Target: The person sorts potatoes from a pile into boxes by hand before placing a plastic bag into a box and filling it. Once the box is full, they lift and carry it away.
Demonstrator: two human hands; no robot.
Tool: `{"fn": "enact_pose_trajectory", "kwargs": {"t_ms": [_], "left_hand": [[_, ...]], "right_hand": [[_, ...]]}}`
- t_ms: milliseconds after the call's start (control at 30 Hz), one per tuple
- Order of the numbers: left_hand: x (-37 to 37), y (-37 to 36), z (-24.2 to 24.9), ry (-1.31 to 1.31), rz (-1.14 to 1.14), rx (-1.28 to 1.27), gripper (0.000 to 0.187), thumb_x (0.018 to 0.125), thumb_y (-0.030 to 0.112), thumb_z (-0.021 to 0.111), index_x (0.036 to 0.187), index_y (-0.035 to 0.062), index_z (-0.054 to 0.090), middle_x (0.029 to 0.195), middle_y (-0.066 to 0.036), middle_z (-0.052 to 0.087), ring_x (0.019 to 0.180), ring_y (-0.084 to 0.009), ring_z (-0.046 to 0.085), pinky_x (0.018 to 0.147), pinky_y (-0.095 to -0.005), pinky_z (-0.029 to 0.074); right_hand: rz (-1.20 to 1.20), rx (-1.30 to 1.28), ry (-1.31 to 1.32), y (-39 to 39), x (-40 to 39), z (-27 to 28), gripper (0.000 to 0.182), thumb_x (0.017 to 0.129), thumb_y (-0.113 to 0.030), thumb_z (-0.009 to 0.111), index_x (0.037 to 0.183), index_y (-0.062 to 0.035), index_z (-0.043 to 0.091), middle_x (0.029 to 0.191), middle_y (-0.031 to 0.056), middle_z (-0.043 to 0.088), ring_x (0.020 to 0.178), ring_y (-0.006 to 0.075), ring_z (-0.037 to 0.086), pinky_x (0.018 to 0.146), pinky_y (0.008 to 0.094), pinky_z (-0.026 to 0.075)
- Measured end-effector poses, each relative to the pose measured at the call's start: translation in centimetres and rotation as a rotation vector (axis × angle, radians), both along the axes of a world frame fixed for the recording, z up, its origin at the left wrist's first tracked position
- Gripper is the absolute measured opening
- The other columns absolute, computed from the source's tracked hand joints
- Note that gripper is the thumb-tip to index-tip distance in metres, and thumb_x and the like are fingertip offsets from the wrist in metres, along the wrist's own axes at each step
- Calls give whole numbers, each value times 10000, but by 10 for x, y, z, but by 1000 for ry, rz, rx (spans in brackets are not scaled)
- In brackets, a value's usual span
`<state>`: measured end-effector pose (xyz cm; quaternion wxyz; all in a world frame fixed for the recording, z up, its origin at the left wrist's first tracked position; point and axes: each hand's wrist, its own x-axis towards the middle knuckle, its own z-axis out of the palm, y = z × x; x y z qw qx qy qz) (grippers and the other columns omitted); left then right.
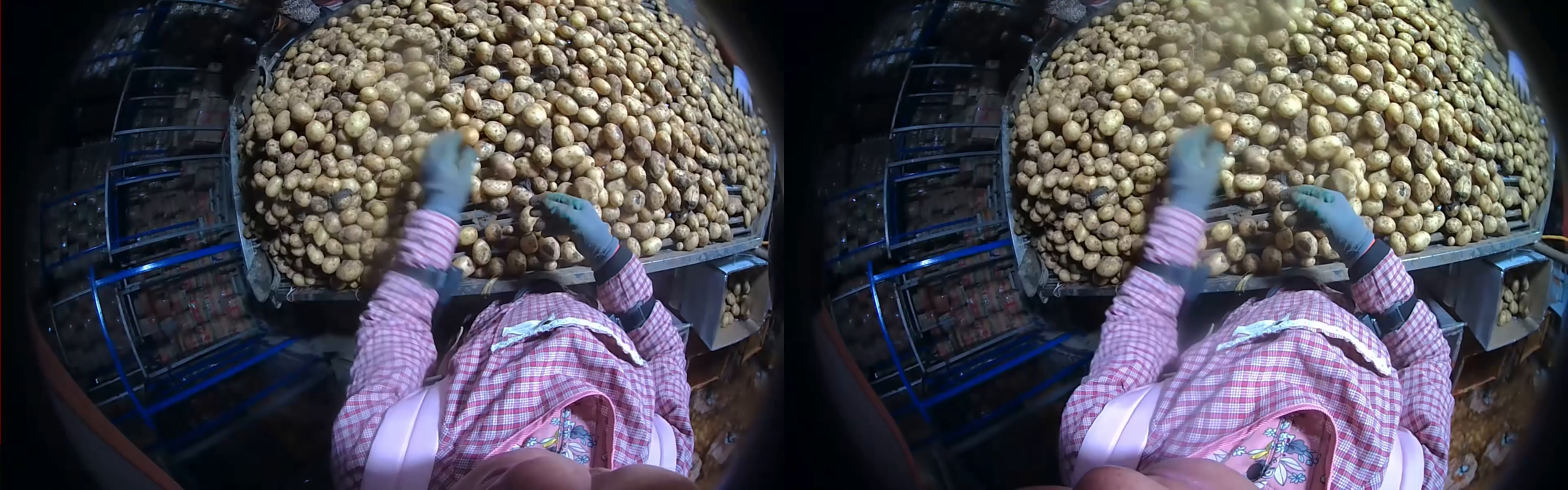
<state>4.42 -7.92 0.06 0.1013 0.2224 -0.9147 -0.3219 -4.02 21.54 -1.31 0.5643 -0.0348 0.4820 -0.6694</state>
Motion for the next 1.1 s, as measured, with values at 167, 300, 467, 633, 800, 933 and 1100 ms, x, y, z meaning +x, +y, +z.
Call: {"fn": "enact_pose_trajectory", "kwargs": {"t_ms": [167, 300, 467, 633, 800, 933, 1100], "left_hand": [[-22, -88, 33, -242, 381, -218, 543, 936, 382, 644, 1422, 168, 529, 1421, -197, 526, 1256, -358, 533, 1049, -468, 462], [-83, -56, 32, -373, 302, -99, 653, 938, 454, 655, 1495, 189, 439, 1459, -223, 494, 1312, -374, 513, 1019, -486, 490], [-76, 15, 38, -261, 68, 165, 767, 896, 454, 720, 1543, 194, 404, 1615, -183, 306, 1435, -381, 385, 1157, -452, 392], [-39, -53, 14, 9, -65, 100, 625, 902, 338, 722, 1434, 81, 521, 1530, -186, 413, 1392, -363, 440, 1144, -444, 411], [-50, -156, 49, -199, 226, -659, 602, 949, 417, 621, 1460, 125, 494, 1529, -150, 394, 1430, -377, 349, 1165, -481, 389], [-98, -170, 60, -305, 420, -609, 732, 911, 557, 618, 1528, 205, 441, 1606, -144, 307, 1447, -436, 299, 1148, -508, 382], [-172, -166, 54, -535, 281, -359, 798, 889, 687, 513, 1481, 151, 510, 1585, -205, 368, 1442, -396, 387, 1175, -478, 341]], "right_hand": [[15, 48, -16, 8, 7, 4, 433, 1011, -289, 624, 1336, -4, 608, 1171, 68, 707, 940, 131, 684, 809, 280, 574], [-23, 108, -11, 7, 9, 6, 456, 1010, -336, 605, 1340, -22, 616, 1169, 75, 713, 951, 162, 699, 828, 311, 589], [-31, 56, -22, -13, 14, 8, 408, 1011, -301, 615, 1300, -14, 634, 1120, 68, 720, 897, 154, 702, 799, 296, 588], [-24, 61, -37, -18, 16, 0, 420, 1006, -306, 625, 1301, -7, 632, 1074, 53, 706, 910, 157, 695, 799, 300, 587], [-41, 53, -50, -4, 18, 0, 467, 1000, -309, 631, 1355, -7, 600, 1157, 69, 702, 932, 163, 695, 814, 317, 590], [-131, 107, -80, 21, 20, 5, 372, 1020, -239, 590, 1296, 8, 630, 1136, 56, 717, 934, 127, 692, 766, 279, 580], [-280, 175, -4, 58, 22, 14, 357, 1018, -247, 597, 1272, -3, 657, 1068, 53, 729, 834, 115, 679, 762, 260, 565]]}}
